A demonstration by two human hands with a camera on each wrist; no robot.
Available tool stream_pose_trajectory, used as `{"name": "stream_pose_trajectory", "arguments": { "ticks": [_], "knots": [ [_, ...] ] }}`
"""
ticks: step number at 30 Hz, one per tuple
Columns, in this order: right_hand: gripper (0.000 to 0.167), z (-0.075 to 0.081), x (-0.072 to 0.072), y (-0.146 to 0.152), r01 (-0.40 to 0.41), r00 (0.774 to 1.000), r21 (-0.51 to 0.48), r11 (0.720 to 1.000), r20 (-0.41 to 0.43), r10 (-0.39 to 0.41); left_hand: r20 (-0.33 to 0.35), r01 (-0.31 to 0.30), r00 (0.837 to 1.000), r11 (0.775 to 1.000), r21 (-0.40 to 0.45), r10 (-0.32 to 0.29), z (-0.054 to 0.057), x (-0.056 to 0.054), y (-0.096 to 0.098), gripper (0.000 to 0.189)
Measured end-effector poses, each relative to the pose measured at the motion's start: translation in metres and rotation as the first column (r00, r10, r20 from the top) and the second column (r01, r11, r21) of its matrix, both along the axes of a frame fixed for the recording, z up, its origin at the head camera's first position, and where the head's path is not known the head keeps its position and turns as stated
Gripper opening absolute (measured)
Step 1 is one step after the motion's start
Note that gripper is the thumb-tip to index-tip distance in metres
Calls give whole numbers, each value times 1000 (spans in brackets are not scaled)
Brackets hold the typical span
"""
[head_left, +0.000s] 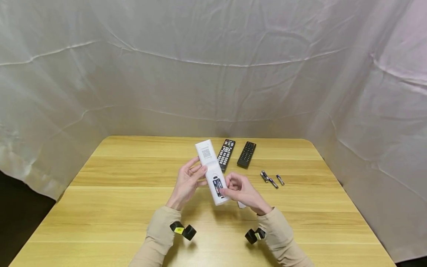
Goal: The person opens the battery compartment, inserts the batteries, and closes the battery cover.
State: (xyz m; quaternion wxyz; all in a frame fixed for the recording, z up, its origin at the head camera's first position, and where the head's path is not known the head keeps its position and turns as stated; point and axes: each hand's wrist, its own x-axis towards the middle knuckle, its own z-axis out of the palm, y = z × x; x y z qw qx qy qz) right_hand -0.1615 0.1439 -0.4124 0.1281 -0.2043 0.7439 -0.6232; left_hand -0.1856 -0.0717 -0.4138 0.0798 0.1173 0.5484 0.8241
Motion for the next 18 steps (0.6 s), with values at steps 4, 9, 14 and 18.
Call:
{"name": "stream_pose_trajectory", "arguments": {
  "ticks": [4, 9, 14, 18],
  "knots": [
    [21, -1, -1, 4, -45, 999, -19, 999, 3, 45, 9, 7, 1000, 1000, 14, -7, 1, 0, 0, 52],
    [22, -1, 0, 3, -23, 1000, -3, 1000, 5, 23, 30, 9, 1000, 1000, 17, -9, 2, 0, 0, 53],
    [22, -1, 0, 2, -15, 1000, 3, 1000, -8, 15, 40, 5, 999, 1000, 4, -5, 2, 0, 0, 52],
    [23, -3, -1, 2, -8, 1000, 16, 1000, -17, 8, 43, -4, 999, 1000, -13, 4, 1, 0, 1, 52]
  ]
}}
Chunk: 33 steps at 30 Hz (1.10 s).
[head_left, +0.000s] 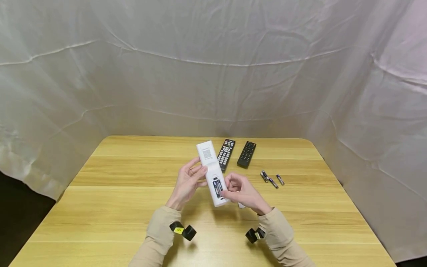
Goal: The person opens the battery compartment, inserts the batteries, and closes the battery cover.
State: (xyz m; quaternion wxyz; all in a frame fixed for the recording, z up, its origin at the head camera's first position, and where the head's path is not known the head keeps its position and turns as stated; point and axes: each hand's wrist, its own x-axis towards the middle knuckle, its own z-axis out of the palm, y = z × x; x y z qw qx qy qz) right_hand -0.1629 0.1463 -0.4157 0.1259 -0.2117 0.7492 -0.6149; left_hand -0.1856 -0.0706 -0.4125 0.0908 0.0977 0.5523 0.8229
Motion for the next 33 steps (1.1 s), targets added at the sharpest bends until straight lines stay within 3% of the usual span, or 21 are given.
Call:
{"name": "stream_pose_trajectory", "arguments": {
  "ticks": [20, 25, 28, 33],
  "knots": [
    [22, -4, -4, 0, 57, 998, 44, 997, -32, -56, -14, -18, 1000, 999, -31, 18, -1, 0, 0, 51],
    [26, -8, -11, 7, 125, 990, 101, 987, -82, -117, -7, -32, 999, 999, -36, 32, -2, 0, -1, 52],
    [22, -11, -13, 11, 231, 966, 247, 941, -178, -190, -5, -32, 999, 999, -38, 32, -2, 0, -1, 52],
    [9, -16, -14, 13, 355, 924, 441, 824, -297, -239, -10, -31, 999, 998, -46, 31, -2, 0, -1, 52]
  ]
}}
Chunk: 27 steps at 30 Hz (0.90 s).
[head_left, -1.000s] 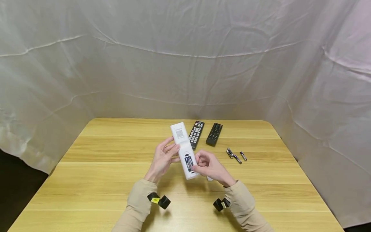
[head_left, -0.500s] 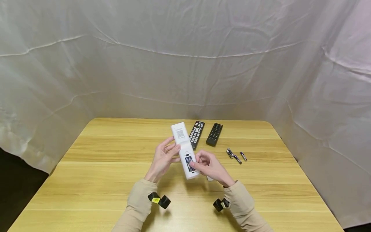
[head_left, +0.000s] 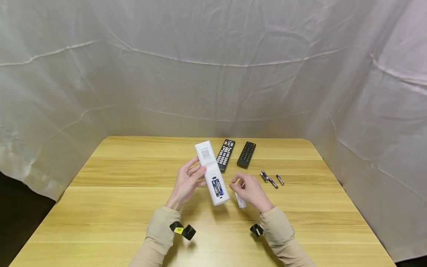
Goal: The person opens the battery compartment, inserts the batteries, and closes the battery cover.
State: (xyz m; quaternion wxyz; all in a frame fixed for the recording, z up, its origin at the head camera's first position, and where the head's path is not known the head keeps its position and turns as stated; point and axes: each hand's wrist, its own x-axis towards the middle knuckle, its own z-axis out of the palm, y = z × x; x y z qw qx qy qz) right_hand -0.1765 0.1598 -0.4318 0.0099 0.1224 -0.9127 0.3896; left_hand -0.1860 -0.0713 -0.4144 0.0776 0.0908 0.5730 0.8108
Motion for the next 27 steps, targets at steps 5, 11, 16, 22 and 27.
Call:
{"name": "stream_pose_trajectory", "arguments": {
  "ticks": [5, 11, 16, 22, 27],
  "knots": [
    [19, -4, 2, 1, 41, 999, 212, 976, -13, -39, -1, 4, 1000, 1000, 1, -4, 0, -1, 0, 52],
    [36, -8, 5, 1, 77, 996, 365, 928, 17, -89, -2, 7, 1000, 1000, -1, -7, 0, -1, 0, 53],
    [47, -9, 8, -1, 77, 992, 380, 922, 67, -110, -5, 7, 1000, 1000, 3, -7, -1, -1, 0, 53],
    [49, -10, 9, -3, 61, 990, 398, 915, 92, -106, -1, 7, 1000, 1000, 3, -7, 1, 0, 0, 53],
    [44, -11, 8, -5, 50, 990, 415, 908, 97, -99, -4, -2, 1000, 1000, 6, 2, 0, -1, 0, 52]
  ]
}}
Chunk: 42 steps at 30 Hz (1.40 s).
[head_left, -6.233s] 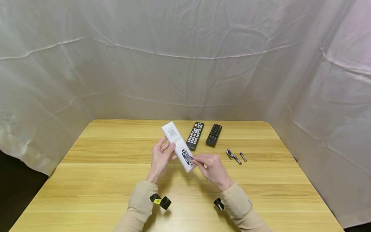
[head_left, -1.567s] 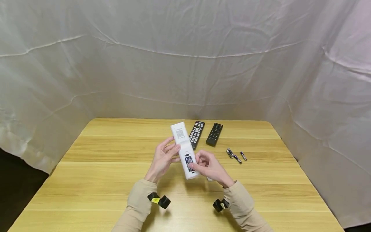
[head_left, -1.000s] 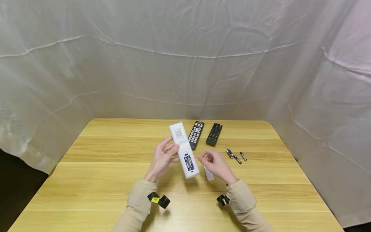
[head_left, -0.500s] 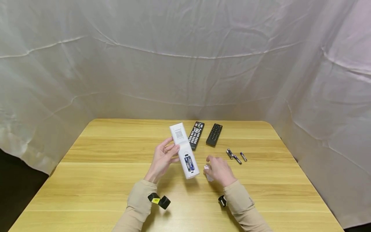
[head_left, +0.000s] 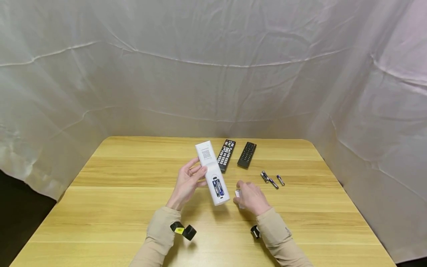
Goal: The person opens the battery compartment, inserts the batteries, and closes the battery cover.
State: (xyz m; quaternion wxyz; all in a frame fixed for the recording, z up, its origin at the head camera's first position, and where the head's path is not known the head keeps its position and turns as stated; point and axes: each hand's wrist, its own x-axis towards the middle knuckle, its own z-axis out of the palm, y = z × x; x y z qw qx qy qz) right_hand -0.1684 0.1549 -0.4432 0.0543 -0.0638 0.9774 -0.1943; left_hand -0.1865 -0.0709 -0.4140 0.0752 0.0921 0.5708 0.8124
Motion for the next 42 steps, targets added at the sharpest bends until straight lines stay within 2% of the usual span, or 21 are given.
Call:
{"name": "stream_pose_trajectory", "arguments": {
  "ticks": [10, 21, 36, 42],
  "knots": [
    [37, -3, 0, 0, -14, 999, 36, 999, -46, 16, -12, -4, 1000, 1000, -8, 4, -2, -1, 0, 53],
    [28, -5, 0, 2, -46, 993, 26, 999, -104, 48, -8, 1, 1000, 1000, -14, -1, -2, -2, 0, 53],
    [26, -5, -1, 2, -38, 996, 7, 999, -76, 39, 9, -18, 1000, 1000, -6, 18, -2, -1, 0, 51],
    [27, -3, -1, 2, -41, 994, -31, 999, -107, 38, 21, -10, 1000, 1000, 2, 10, 1, 0, 0, 51]
  ]
}}
